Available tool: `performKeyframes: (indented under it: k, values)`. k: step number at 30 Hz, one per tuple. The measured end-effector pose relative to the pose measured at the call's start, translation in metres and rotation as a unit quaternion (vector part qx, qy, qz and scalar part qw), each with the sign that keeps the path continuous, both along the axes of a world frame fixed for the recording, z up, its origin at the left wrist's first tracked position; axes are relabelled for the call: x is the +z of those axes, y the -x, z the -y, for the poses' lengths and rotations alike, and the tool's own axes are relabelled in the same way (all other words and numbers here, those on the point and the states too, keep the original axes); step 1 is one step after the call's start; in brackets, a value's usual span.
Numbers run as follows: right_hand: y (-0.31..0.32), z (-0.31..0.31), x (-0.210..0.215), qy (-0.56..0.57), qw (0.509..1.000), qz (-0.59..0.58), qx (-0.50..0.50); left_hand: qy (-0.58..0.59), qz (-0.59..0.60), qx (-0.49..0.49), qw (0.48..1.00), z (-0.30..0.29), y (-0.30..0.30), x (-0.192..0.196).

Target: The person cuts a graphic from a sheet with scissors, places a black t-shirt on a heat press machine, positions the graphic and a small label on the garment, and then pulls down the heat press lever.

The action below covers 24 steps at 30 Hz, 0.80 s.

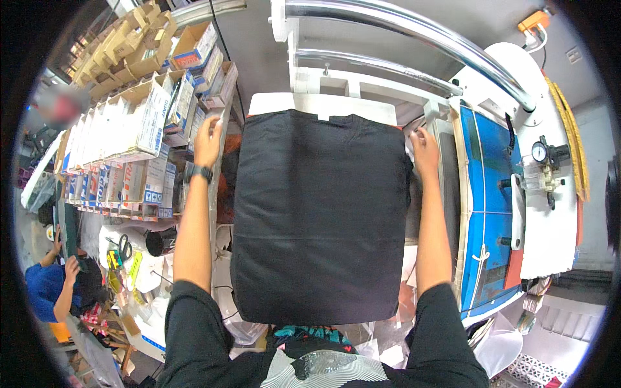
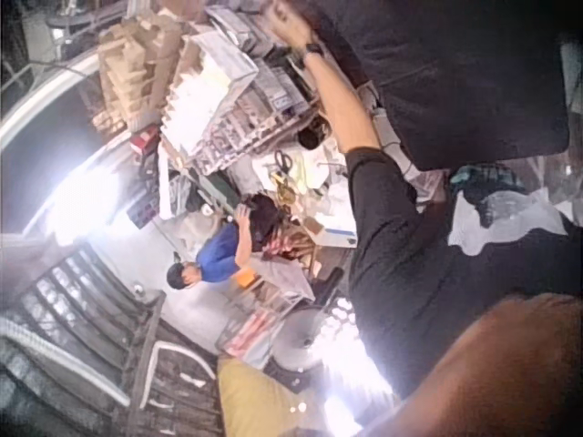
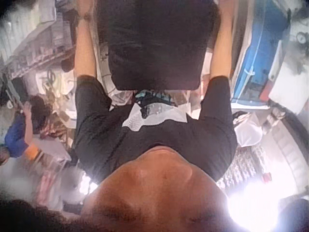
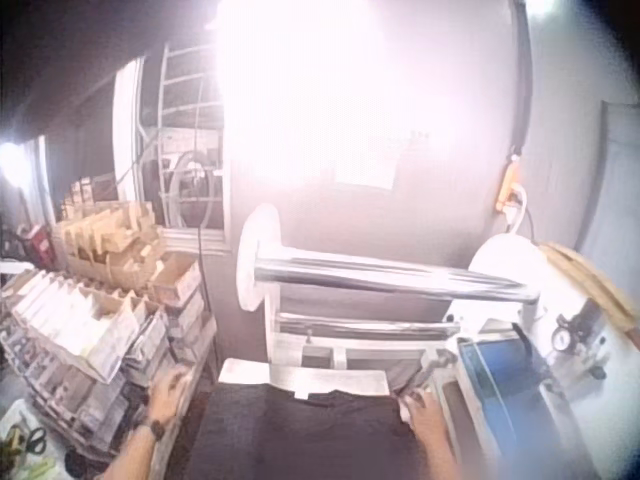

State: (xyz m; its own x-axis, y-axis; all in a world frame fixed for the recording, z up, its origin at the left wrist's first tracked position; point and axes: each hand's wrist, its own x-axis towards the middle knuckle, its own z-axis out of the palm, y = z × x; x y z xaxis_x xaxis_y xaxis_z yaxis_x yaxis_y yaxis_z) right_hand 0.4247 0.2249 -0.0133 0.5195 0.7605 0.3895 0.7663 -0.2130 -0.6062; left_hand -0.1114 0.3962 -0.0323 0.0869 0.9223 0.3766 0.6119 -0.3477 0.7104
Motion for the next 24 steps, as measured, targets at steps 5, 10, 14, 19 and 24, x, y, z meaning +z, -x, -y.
performKeyframes:
  k: [5, 10, 14, 19, 24]
  values:
    - [0.074, 0.232, -0.011, 0.058, 0.949, -0.308, -0.040, 0.353, 0.302, 0.042, 0.885, 0.208, 0.068, -0.018]
    - [0.145, 0.482, -0.091, -0.031, 0.728, -0.676, -0.110, 0.484, 0.574, 0.075, 0.656, 0.430, 0.093, -0.056]
    - [0.190, 0.501, -0.049, 0.053, 0.557, -0.828, -0.042, 0.557, 0.595, 0.106, 0.570, 0.534, 0.108, -0.093]
    - [0.170, 0.562, -0.067, -0.007, 0.698, -0.716, -0.026, 0.377, 0.463, 0.164, 0.785, 0.584, 0.141, -0.085]
    - [0.133, 0.601, -0.034, 0.004, 0.793, -0.609, -0.021, 0.253, 0.427, 0.225, 0.838, 0.599, 0.156, -0.013]
